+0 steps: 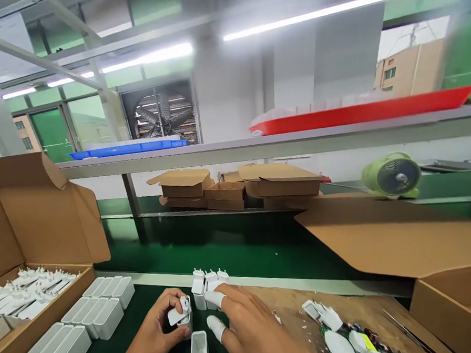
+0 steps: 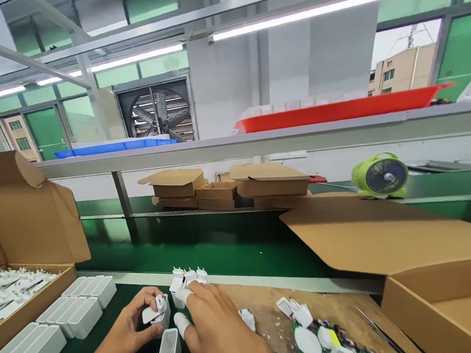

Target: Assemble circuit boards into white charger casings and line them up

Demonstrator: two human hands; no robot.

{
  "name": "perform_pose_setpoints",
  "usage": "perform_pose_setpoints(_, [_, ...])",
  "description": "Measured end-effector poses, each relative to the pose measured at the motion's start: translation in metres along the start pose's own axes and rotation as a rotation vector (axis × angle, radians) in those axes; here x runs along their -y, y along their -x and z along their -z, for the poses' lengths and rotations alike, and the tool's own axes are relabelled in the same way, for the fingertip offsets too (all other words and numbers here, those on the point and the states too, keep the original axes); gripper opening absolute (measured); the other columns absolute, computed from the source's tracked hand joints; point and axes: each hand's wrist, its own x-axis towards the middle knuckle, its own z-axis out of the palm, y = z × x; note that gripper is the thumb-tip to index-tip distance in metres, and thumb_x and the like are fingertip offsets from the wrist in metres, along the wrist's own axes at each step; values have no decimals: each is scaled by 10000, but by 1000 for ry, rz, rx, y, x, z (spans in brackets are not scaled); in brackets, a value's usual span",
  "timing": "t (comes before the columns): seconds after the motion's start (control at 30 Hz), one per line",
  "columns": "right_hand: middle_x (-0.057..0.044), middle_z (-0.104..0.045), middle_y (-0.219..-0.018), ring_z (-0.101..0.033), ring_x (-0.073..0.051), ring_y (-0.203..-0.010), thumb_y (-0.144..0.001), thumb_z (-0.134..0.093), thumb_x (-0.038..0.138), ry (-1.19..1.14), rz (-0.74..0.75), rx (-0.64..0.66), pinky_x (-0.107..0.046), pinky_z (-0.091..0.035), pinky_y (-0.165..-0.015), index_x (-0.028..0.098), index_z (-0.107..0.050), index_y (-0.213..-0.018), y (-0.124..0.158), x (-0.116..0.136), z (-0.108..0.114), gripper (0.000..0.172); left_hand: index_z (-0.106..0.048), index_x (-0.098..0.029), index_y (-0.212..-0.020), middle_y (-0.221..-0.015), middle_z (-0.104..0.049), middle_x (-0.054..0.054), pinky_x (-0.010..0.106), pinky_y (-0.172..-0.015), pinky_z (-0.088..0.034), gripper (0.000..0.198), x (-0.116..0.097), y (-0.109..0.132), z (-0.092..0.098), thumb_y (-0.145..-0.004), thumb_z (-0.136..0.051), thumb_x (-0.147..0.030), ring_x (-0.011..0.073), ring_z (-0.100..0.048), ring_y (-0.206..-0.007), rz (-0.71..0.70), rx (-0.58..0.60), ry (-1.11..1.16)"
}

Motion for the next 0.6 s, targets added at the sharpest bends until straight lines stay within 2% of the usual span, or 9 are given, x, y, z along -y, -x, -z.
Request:
perform_pose_setpoints(0.1, [-79, -723, -1239, -688, -270, -1150, -813, -541, 88, -33, -79, -6, -344, -510, -979, 230, -669, -1064, -15, 5, -13, 316, -574, -244, -968, -1256, -594, 69, 369, -934, -519, 409, 4, 0, -4, -751, -902, -354, 252, -642, -1068, 31, -33, 74])
perform_pose_setpoints(0.2, [-83, -722, -1132, -693, -254, -1021, -855, -544, 126, 71, -135, 9, -311, -490, -839, 208, -667, -1016, -41, 14, -27, 218, -528, -268, -1193, -1186, -643, 53, 398, -978, -525, 587, 0, 0, -6, -726, -883, -280, 265, -667, -1092, 96, -10, 182])
perform_pose_setpoints(0.3, [-117, -725, -1100, -701, -273, -994, -862, -563, 142, 178, -156, 62, -322, -456, -783, 162, -688, -1016, -70, 22, -39, 199, -482, -273, -1320, -1293, -641, 92, 441, -1068, -509, 734, -8, 0, -4, -697, -869, -240, 307, -651, -1237, 163, -6, 188])
perform_pose_setpoints(0.4, [-132, -738, -1081, -710, -284, -1013, -811, -587, 76, 223, -129, 133, -323, -446, -785, 145, -712, -1004, -91, 27, -42, 240, -495, -278, -1282, -1327, -633, 99, 466, -1119, -498, 707, -12, 0, -1, -693, -885, -238, 313, -644, -1275, 176, 11, 208])
perform_pose_setpoints(0.47, [-125, -737, -1141, -703, -270, -1063, -796, -567, 18, 245, -77, 171, -318, -446, -825, 159, -720, -1013, -99, 28, -40, 300, -498, -274, -1229, -1293, -647, 93, 493, -1152, -486, 656, -12, 0, 0, -708, -896, -239, 306, -663, -1252, 153, 39, 258])
perform_pose_setpoints(0.6, [-127, -723, -1184, -689, -258, -1081, -876, -516, 4, 282, -30, 189, -323, -447, -870, 158, -718, -1039, -105, 26, -37, 302, -459, -274, -1161, -1223, -647, 72, 537, -1185, -465, 575, -7, 0, 0, -760, -868, -217, 290, -677, -1219, 101, 67, 337])
